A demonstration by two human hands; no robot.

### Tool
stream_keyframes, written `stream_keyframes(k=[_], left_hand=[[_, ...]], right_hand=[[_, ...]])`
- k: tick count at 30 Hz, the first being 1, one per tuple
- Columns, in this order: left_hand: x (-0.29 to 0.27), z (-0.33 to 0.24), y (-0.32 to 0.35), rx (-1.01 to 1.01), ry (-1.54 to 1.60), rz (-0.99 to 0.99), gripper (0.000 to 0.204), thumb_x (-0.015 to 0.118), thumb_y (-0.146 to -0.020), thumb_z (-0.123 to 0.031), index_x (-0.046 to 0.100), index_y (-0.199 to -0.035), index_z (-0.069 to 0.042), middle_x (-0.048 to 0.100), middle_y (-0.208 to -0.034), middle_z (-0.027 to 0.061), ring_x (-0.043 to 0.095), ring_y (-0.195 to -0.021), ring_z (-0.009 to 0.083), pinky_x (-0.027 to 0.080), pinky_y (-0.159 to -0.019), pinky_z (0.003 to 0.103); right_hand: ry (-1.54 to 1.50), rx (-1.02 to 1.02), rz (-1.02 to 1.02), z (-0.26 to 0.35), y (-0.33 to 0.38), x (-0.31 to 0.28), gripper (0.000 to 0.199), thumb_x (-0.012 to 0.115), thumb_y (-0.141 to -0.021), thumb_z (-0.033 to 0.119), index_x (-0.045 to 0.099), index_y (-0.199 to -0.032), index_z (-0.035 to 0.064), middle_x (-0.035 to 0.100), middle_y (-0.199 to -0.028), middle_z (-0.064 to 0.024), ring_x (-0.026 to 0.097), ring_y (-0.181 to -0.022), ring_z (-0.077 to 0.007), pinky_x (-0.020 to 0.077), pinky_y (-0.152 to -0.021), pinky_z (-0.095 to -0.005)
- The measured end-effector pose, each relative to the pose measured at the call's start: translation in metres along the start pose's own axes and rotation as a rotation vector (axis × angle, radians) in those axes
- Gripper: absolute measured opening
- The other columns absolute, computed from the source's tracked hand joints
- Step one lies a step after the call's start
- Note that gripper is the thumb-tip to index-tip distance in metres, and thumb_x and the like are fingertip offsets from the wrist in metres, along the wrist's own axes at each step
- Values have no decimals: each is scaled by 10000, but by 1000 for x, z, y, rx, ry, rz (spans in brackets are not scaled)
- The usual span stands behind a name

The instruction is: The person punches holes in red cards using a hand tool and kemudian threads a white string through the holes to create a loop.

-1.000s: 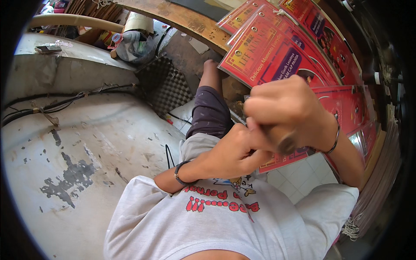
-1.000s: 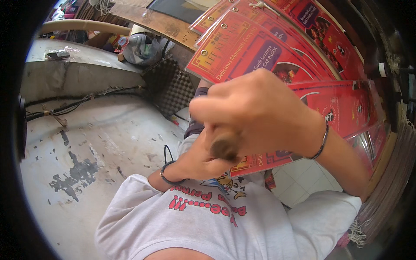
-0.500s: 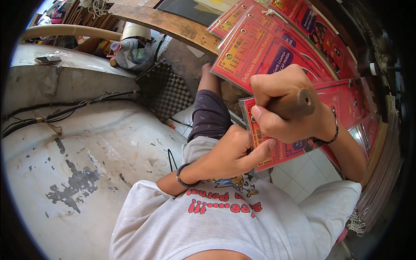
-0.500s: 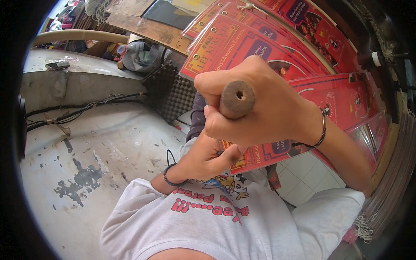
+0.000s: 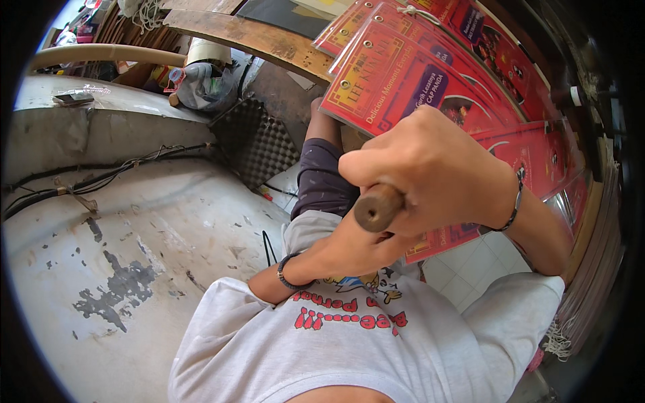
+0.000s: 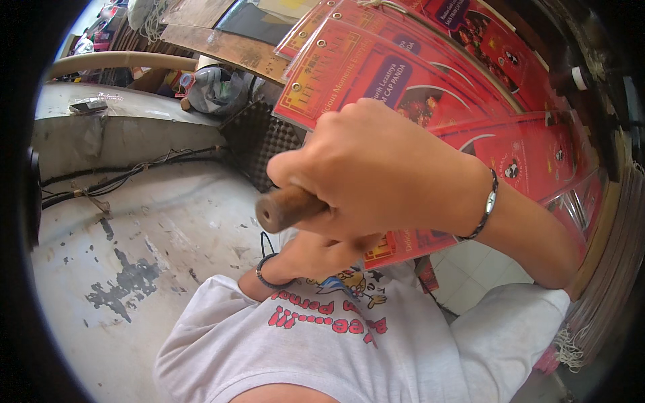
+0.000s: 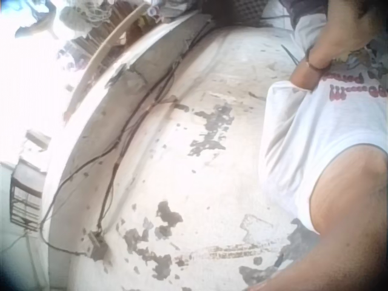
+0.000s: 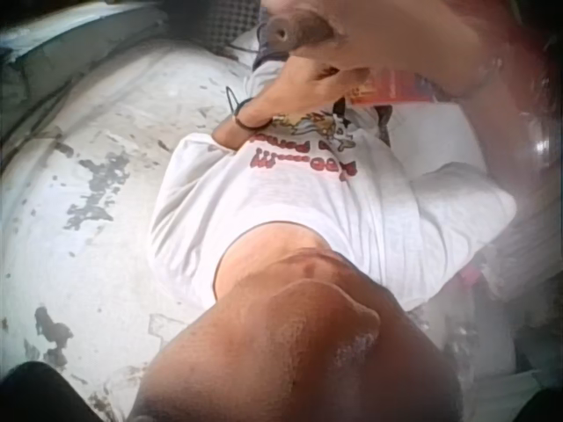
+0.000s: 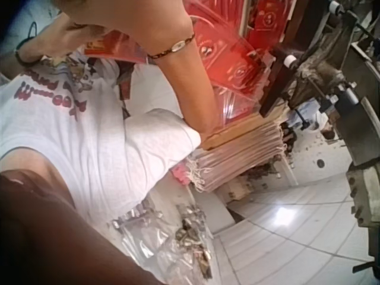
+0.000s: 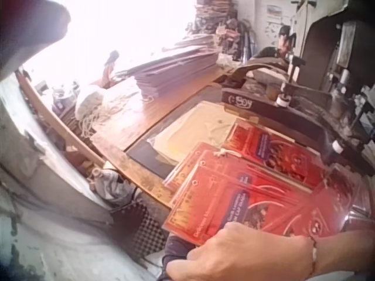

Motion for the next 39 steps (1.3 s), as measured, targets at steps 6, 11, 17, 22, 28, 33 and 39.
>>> stream_keyframes(k=[6, 11, 17, 22, 28, 33, 39], left_hand=[[-1, -5, -12, -20, -86, 97, 213, 564, -934, -171, 606, -884, 32, 555, -578, 120, 548, -481, 214, 425, -479, 340], [0, -8, -11, -26, -82, 85, 222, 569, -955, -176, 614, -906, 36, 585, -596, 102, 544, -471, 172, 411, -468, 313], [0, -2, 2, -133, 534, -204, 265, 578, -963, -111, 516, -1181, 27, 657, -870, 78, 590, -677, 85, 432, -547, 230], [-13, 13, 7, -40, 596, -186, 316, 550, -981, -87, 499, -1269, 32, 655, -962, 80, 588, -745, 82, 450, -579, 218], [-19, 13, 6, -95, 672, -248, 234, 530, -994, -101, 609, -1158, 46, 663, -971, 71, 563, -702, 83, 455, -571, 232], [-24, 21, -2, -109, 633, -118, 216, 556, -985, -113, 609, -1121, 46, 658, -951, 67, 544, -660, 81, 439, -551, 232], [-25, 25, -10, -177, 630, -93, 201, 559, -979, -99, 598, -1118, 40, 649, -895, 63, 527, -629, 76, 416, -529, 221]], right_hand=[[-523, 143, -253, -27, 14, -18, 238, 612, -756, 89, 420, -628, 36, 421, -528, -66, 467, -478, -177, 360, -454, -335], [-524, 186, -220, -18, 11, -19, 220, 586, -755, 71, 412, -628, 25, 368, -521, -43, 365, -470, -130, 325, -450, -318], [-490, 178, -192, -20, 11, -16, 207, 582, -760, 90, 428, -640, 22, 392, -514, -46, 363, -463, -128, 331, -447, -317], [-509, 187, -237, -22, 11, -15, 214, 583, -764, 74, 419, -635, 25, 400, -506, -28, 368, -477, -92, 320, -444, -305], [-533, 219, -193, -23, 10, -16, 223, 583, -767, 71, 405, -638, 30, 394, -508, -14, 359, -483, -79, 314, -443, -298], [-479, 160, -200, -22, 10, -15, 250, 585, -740, 86, 386, -597, 35, 369, -500, -28, 366, -427, -119, 292, -416, -298], [-400, 94, -206, -20, 8, -14, 243, 588, -699, 95, 393, -568, 33, 363, -485, -33, 376, -392, -143, 296, -394, -294]])
Point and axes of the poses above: each hand's wrist, its own y-axis away from the middle knuckle, its own x-axis out of the palm, z = x × y, the point moved 4 cm from there along -y, towards the middle knuckle
